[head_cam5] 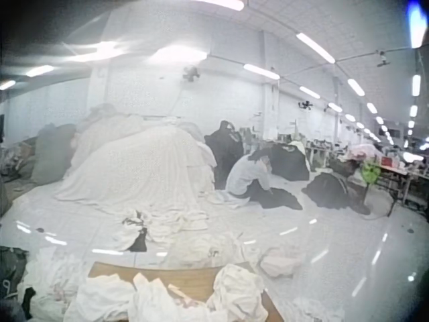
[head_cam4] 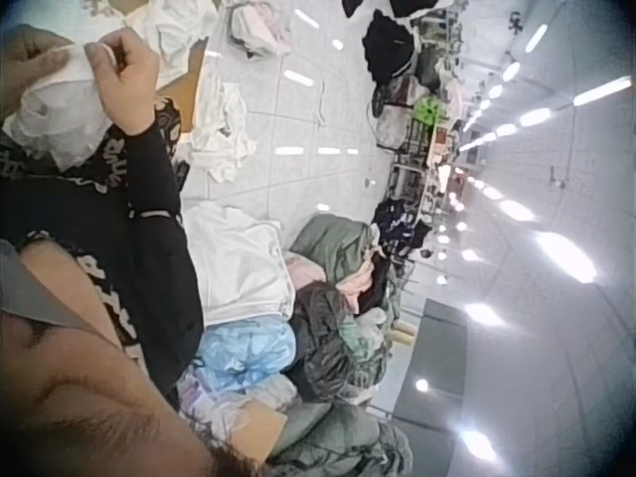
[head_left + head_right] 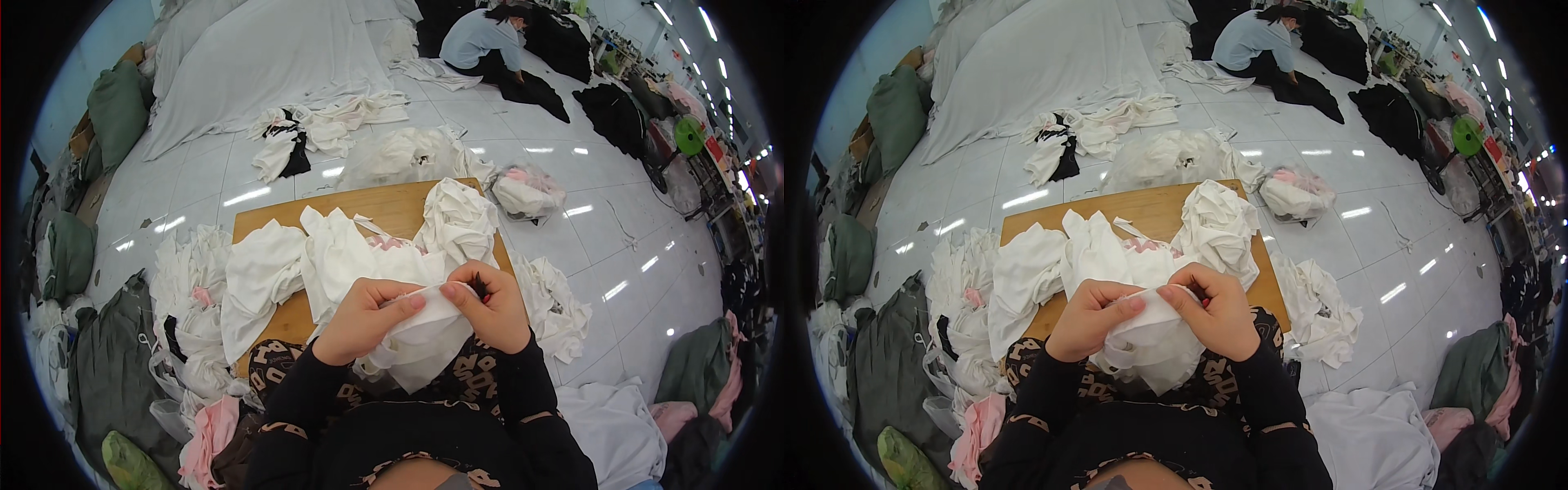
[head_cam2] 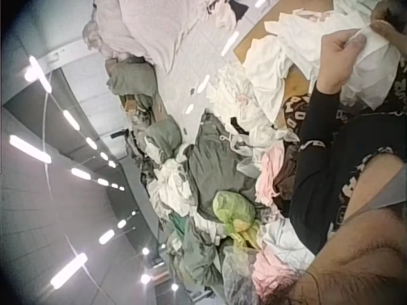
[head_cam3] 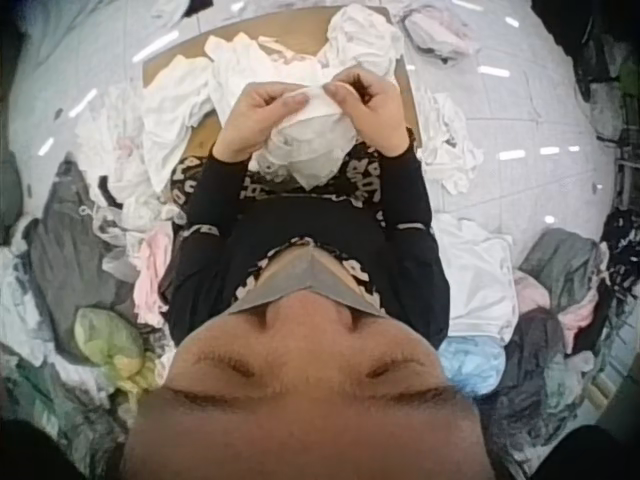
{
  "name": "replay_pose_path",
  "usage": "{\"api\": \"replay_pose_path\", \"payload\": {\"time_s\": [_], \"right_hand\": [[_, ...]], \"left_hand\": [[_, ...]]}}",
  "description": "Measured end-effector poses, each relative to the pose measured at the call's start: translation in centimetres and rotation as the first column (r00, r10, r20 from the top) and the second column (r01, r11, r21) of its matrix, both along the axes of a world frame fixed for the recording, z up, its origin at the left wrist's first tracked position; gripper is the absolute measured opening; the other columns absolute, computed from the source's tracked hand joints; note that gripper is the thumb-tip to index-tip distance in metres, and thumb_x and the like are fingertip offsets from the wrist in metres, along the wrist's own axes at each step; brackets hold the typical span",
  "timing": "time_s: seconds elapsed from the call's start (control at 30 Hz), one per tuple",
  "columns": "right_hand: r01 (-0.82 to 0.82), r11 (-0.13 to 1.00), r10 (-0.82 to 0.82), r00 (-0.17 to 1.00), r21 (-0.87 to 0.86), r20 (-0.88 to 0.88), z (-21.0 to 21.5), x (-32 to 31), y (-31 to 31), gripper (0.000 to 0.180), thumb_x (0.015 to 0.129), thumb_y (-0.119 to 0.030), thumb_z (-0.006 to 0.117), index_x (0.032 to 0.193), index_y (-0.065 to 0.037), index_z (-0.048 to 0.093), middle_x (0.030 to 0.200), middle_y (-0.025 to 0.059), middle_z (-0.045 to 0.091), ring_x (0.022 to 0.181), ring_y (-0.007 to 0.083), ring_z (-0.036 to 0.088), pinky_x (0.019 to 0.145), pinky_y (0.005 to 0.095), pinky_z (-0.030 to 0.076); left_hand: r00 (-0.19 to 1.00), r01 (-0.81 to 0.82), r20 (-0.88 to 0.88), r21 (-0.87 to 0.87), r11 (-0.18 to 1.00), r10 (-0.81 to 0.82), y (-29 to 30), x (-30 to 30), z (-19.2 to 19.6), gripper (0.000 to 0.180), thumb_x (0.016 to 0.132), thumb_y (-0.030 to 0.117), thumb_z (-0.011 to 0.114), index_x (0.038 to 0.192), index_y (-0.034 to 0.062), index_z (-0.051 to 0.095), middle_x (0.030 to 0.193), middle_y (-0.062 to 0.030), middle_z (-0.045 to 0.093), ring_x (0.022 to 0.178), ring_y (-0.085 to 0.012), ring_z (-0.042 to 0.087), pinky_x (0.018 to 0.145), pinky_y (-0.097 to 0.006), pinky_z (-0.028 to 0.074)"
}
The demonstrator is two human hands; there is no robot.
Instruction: The person trims loose threads from shirts using thread snips, unfolds and turns the garments over by hand, and then picks up a clothing label.
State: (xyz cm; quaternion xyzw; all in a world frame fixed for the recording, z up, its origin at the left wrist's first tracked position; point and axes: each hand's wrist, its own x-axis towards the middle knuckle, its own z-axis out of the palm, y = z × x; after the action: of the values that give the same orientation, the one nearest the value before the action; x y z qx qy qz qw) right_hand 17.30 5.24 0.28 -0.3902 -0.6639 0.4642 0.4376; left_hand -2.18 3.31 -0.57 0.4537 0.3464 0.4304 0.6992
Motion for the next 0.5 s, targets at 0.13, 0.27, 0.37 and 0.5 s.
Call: {"api": "replay_pose_path", "payload": {"time_s": [0.13,0.27,0.37,0.5], "right_hand": [[0.229,0.966,-0.240,0.967,0.122,0.080,1.5,-0.2,-0.3,0.032,0.081,-0.014,0.066,0.107,0.002,0.053,0.072,0.0023,0.053,0.062,0.0086,0.046,0.056,0.0224,0.038],[0.218,0.865,-0.304,0.944,0.451,0.128,2.7,1.4,-1.8,0.042,0.080,-0.006,0.061,0.119,0.004,0.049,0.084,0.0112,0.055,0.067,0.0222,0.053,0.063,0.0287,0.044],[0.118,0.907,-0.246,0.928,0.404,0.281,4.3,0.4,-5.0,0.038,0.077,-0.002,0.063,0.114,0.002,0.056,0.082,0.0138,0.057,0.067,0.0266,0.056,0.062,0.0298,0.046],[0.091,0.839,-0.305,0.895,0.536,0.327,2.5,0.4,-4.5,0.039,0.076,-0.005,0.065,0.113,0.000,0.057,0.086,0.0127,0.059,0.067,0.0261,0.059,0.057,0.0305,0.047]], "left_hand": [[0.977,-0.060,0.193,-0.170,0.984,0.093,-0.6,0.7,0.1,0.028,0.091,0.015,0.055,0.110,-0.0055,0.059,0.094,-0.0082,0.065,0.079,-0.0092,0.060,0.070,-0.021,0.048],[0.966,-0.112,0.212,-0.174,0.978,0.148,-0.9,1.3,-0.3,0.029,0.091,0.015,0.055,0.111,-0.0055,0.058,0.094,-0.0080,0.065,0.080,-0.0096,0.060,0.071,-0.022,0.049],[0.978,-0.116,0.160,-0.112,0.987,0.133,-1.4,1.8,0.0,0.029,0.091,0.015,0.054,0.111,-0.0052,0.059,0.092,-0.0071,0.065,0.079,-0.0089,0.059,0.070,-0.022,0.048],[0.991,-0.106,-0.078,0.068,0.992,0.111,-2.2,2.0,0.9,0.027,0.092,0.014,0.052,0.111,-0.0040,0.060,0.091,-0.0045,0.065,0.079,-0.0053,0.055,0.068,-0.020,0.045]]}}
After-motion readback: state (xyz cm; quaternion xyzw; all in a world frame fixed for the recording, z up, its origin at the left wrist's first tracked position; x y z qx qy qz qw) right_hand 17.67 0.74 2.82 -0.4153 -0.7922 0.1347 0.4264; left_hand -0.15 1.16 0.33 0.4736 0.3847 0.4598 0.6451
